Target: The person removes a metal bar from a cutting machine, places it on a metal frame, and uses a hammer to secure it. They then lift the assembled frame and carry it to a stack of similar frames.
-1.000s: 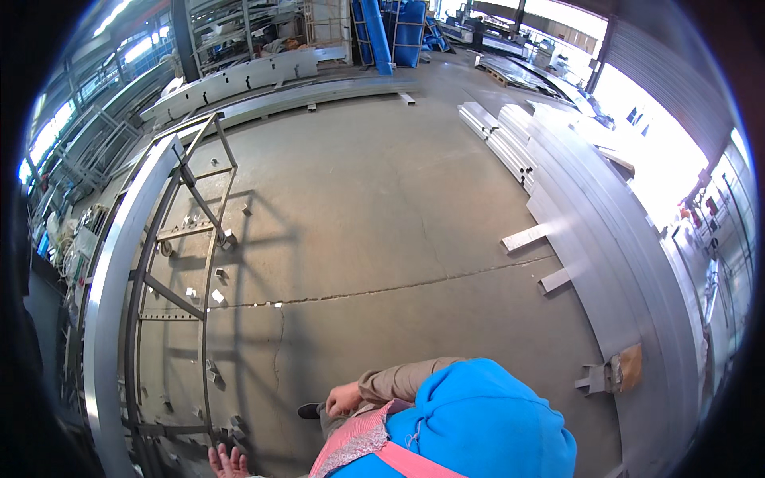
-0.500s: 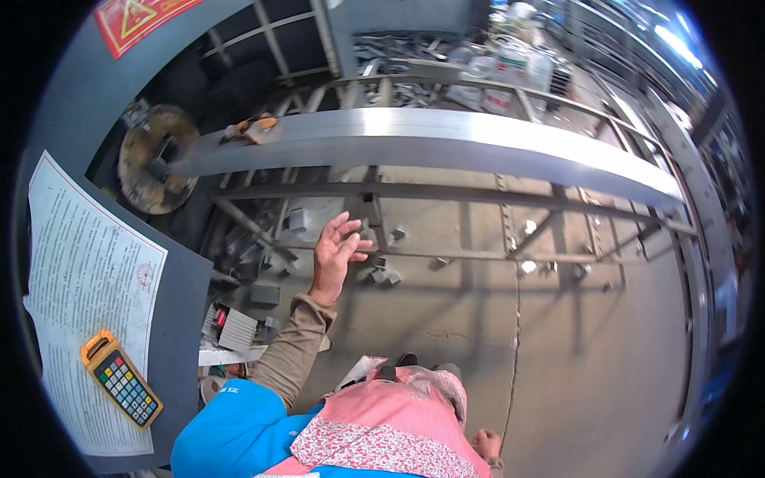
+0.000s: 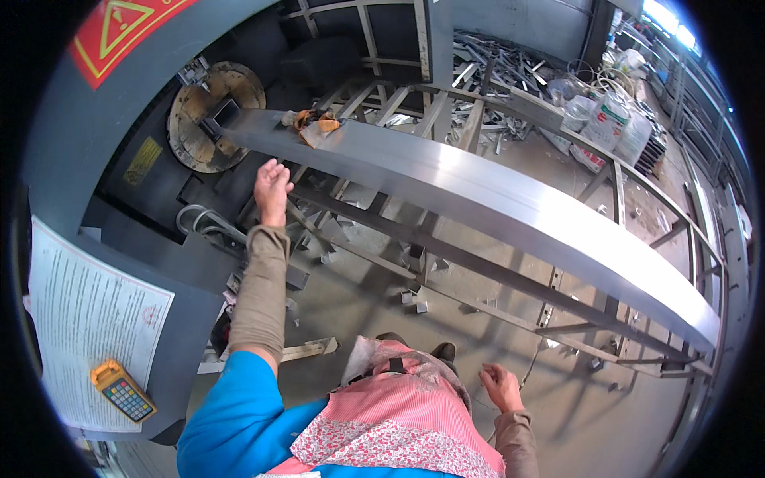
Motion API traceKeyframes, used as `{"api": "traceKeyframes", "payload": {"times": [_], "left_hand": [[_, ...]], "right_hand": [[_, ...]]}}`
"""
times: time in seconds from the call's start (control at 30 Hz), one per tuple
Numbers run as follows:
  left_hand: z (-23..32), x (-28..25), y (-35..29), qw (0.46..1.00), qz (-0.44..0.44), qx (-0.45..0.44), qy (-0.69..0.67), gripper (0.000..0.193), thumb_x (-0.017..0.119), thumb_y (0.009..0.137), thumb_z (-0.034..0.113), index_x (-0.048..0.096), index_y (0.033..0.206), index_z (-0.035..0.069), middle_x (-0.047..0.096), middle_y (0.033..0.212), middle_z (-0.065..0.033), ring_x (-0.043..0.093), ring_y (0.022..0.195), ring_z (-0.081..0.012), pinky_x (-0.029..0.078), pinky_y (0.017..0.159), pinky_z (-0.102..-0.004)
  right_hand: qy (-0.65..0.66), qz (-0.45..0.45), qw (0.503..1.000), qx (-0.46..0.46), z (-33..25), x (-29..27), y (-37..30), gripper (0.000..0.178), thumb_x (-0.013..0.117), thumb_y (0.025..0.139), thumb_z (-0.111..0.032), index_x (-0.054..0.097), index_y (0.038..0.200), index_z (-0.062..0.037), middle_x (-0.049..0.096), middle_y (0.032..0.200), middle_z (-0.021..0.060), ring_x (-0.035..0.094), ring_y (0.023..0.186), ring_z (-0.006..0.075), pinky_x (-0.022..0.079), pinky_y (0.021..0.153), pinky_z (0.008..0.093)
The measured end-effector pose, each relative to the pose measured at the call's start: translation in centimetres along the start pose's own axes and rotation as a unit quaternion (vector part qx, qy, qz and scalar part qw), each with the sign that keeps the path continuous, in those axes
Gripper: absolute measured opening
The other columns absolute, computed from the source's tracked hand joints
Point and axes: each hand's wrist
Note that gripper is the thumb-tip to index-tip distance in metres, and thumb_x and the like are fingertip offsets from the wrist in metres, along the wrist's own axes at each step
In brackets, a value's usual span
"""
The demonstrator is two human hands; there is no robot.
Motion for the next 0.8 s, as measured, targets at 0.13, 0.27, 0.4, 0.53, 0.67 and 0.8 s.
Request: {"api": "traceKeyframes", "payload": {"times": [0.13, 0.27, 0.4, 0.53, 0.67, 0.8], "left_hand": [[-3.8, -2.0, 11.3, 0.993, 0.01, 0.005, 0.119, 0.048, 0.07, 0.093, 0.002, 0.053, 0.137, -0.005, 0.064, 0.132, -0.0222, 0.066, 0.117, -0.0253, 0.056, 0.094, -0.0344], [-9.3, -2.3, 23.2, 0.98, 0.014, 0.012, 0.197, 0.05, 0.076, 0.089, 0.01, 0.057, 0.133, -0.007, 0.068, 0.128, -0.0231, 0.067, 0.117, -0.0278, 0.053, 0.099, -0.036], [-14.8, -1.0, 33.1, 0.938, 0.008, 0.024, 0.346, 0.061, 0.082, 0.085, 0.016, 0.057, 0.136, -0.005, 0.067, 0.132, -0.0228, 0.065, 0.123, -0.0286, 0.052, 0.102, -0.0367], [-19.5, 0.5, 38.5, 0.922, -0.045, 0.032, 0.384, 0.061, 0.083, 0.083, 0.015, 0.058, 0.135, -0.002, 0.069, 0.128, -0.0188, 0.067, 0.117, -0.0248, 0.053, 0.1, -0.0359], [-19.2, 1.7, 38.3, 0.948, -0.125, -0.017, 0.293, 0.029, 0.078, 0.088, 0.013, 0.069, 0.112, 0.0, 0.073, 0.113, -0.0094, 0.068, 0.099, -0.0157, 0.055, 0.086, -0.0318], [-14.9, 2.2, 29.2, 0.971, -0.044, 0.149, 0.184, 0.009, 0.065, 0.096, 0.007, 0.071, 0.101, 0.002, 0.069, 0.102, -0.0054, 0.066, 0.09, -0.017, 0.053, 0.08, -0.0336]], "right_hand": [[-0.001, -0.037, 0.994, -0.106, -12.9, -2.3, 6.4, 0.033, 0.072, 0.093, -0.019, 0.07, 0.12, 0.0002, 0.075, 0.111, 0.016, 0.075, 0.092, 0.0251, 0.059, 0.079, 0.0345], [-0.012, -0.079, 0.99, -0.119, -22.7, -0.9, 10.7, 0.026, 0.072, 0.093, -0.014, 0.071, 0.115, 0.0003, 0.073, 0.102, 0.0139, 0.074, 0.087, 0.0251, 0.059, 0.074, 0.033], [-0.007, -0.092, 0.985, -0.149, -29.5, 2.2, 15.4, 0.024, 0.072, 0.092, -0.014, 0.072, 0.112, -0.0014, 0.071, 0.098, 0.0137, 0.072, 0.083, 0.0296, 0.058, 0.072, 0.0363], [-0.023, -0.083, 0.972, -0.217, -33.4, 5.2, 19.9, 0.023, 0.069, 0.094, -0.018, 0.072, 0.112, -0.0034, 0.07, 0.099, 0.0138, 0.07, 0.082, 0.0343, 0.057, 0.072, 0.0413], [-0.038, -0.1, 0.964, -0.245, -35.1, 7.3, 22.9, 0.025, 0.067, 0.095, -0.02, 0.071, 0.114, -0.0046, 0.07, 0.099, 0.0144, 0.069, 0.085, 0.0364, 0.056, 0.073, 0.0436], [-0.025, -0.107, 0.963, -0.245, -36.1, 7.7, 24.5, 0.024, 0.067, 0.095, -0.02, 0.07, 0.114, -0.0049, 0.07, 0.099, 0.0152, 0.068, 0.085, 0.0367, 0.056, 0.074, 0.0437]]}}
Point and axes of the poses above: each hand's wrist, its own y-axis towards the middle knuckle, its own x-axis out of the palm, z = x × y
